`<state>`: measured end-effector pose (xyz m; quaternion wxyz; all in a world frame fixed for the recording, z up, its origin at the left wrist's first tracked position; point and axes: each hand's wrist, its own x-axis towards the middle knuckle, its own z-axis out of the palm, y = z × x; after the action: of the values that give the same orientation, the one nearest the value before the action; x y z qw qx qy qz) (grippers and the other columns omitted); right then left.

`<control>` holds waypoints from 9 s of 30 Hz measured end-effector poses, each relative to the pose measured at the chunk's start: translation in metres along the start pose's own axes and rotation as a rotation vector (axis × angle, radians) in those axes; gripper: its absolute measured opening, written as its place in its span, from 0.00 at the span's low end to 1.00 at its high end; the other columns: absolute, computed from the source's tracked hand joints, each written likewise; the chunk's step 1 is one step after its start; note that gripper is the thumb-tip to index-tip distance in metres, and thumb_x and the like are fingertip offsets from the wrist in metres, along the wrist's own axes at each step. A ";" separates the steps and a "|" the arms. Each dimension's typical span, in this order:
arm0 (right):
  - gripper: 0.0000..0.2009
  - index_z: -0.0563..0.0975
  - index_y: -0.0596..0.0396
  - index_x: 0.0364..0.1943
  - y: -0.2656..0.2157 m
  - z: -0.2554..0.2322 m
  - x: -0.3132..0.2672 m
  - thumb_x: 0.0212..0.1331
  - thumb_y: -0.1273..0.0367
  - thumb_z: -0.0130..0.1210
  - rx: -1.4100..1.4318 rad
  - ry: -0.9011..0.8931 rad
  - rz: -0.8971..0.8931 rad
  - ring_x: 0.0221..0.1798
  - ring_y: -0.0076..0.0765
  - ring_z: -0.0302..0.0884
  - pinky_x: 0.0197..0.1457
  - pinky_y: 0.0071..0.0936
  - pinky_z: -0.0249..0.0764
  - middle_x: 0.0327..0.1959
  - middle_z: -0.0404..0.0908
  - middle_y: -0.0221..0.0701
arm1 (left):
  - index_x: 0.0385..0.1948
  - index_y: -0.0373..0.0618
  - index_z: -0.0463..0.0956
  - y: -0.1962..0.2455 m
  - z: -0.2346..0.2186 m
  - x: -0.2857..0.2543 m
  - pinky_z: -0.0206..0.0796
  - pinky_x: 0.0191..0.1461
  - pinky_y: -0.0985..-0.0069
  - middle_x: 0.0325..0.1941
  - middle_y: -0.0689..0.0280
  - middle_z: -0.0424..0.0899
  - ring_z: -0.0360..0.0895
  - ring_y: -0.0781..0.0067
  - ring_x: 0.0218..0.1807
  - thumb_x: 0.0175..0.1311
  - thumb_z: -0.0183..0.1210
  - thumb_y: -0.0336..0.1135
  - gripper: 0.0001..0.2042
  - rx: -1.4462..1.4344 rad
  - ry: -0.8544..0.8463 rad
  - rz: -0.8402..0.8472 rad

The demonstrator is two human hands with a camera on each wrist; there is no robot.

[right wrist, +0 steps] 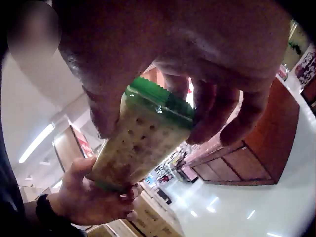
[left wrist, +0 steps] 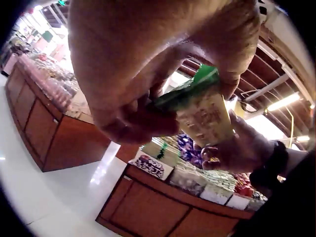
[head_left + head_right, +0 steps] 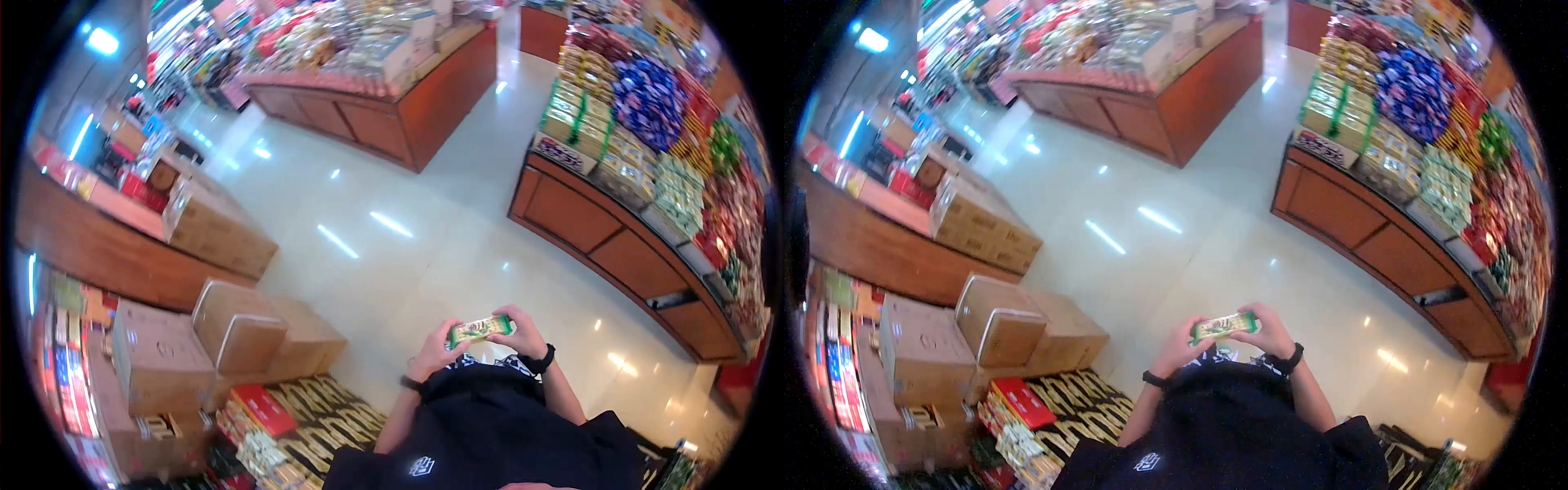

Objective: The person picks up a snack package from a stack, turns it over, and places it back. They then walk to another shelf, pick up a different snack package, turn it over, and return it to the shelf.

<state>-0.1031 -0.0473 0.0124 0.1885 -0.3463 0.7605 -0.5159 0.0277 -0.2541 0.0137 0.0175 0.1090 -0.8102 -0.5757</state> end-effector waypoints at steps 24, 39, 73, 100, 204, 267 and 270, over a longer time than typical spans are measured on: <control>0.23 0.75 0.57 0.46 0.080 -0.185 -0.032 0.45 0.66 0.71 -0.018 0.658 0.274 0.47 0.40 0.76 0.52 0.33 0.72 0.43 0.77 0.38 | 0.53 0.41 0.72 0.054 0.174 0.279 0.68 0.56 0.69 0.50 0.56 0.79 0.77 0.62 0.51 0.55 0.67 0.43 0.25 0.000 -0.743 0.263; 0.22 0.73 0.58 0.50 0.157 -0.304 0.010 0.49 0.71 0.66 -0.120 0.756 0.346 0.58 0.50 0.71 0.59 0.35 0.70 0.56 0.71 0.43 | 0.62 0.40 0.62 0.096 0.283 0.410 0.70 0.55 0.70 0.52 0.56 0.79 0.77 0.66 0.52 0.55 0.68 0.32 0.33 -0.042 -0.696 0.182; 0.20 0.73 0.55 0.51 0.252 -0.524 0.256 0.51 0.79 0.58 0.095 0.546 0.200 0.67 0.51 0.63 0.68 0.38 0.62 0.65 0.66 0.41 | 0.63 0.36 0.61 0.152 0.337 0.636 0.72 0.47 0.76 0.57 0.57 0.71 0.76 0.71 0.46 0.63 0.60 0.29 0.27 -0.016 0.108 0.158; 0.20 0.75 0.49 0.54 0.286 -0.477 0.332 0.56 0.75 0.57 -0.204 0.837 0.382 0.66 0.55 0.63 0.68 0.42 0.61 0.59 0.70 0.49 | 0.65 0.30 0.55 0.128 0.267 0.750 0.72 0.49 0.68 0.67 0.41 0.57 0.76 0.59 0.50 0.57 0.66 0.43 0.40 0.312 -0.500 0.290; 0.09 0.75 0.58 0.37 0.200 -0.296 0.093 0.53 0.72 0.60 -0.023 -0.246 -0.137 0.41 0.46 0.78 0.46 0.35 0.74 0.35 0.78 0.40 | 0.57 0.39 0.68 0.113 0.283 0.278 0.72 0.53 0.69 0.53 0.53 0.75 0.79 0.61 0.52 0.64 0.59 0.35 0.21 -0.011 0.139 0.135; 0.09 0.80 0.56 0.38 0.174 -0.268 0.068 0.51 0.71 0.59 -0.166 -0.389 -0.241 0.40 0.49 0.77 0.44 0.40 0.74 0.33 0.79 0.41 | 0.62 0.37 0.63 0.095 0.273 0.222 0.75 0.50 0.68 0.57 0.52 0.76 0.80 0.58 0.52 0.66 0.59 0.39 0.26 -0.107 0.023 -0.143; 0.08 0.79 0.57 0.36 0.188 -0.267 0.070 0.51 0.71 0.59 -0.252 -0.388 -0.272 0.39 0.48 0.77 0.43 0.39 0.74 0.33 0.79 0.41 | 0.63 0.37 0.63 0.100 0.267 0.225 0.74 0.51 0.68 0.56 0.53 0.77 0.80 0.58 0.53 0.66 0.58 0.40 0.27 -0.091 0.011 -0.158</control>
<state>-0.3852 0.1198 -0.0491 0.2153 -0.5585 0.7147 -0.3618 -0.2489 -0.0192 -0.0045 -0.0183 0.1748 -0.7721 -0.6107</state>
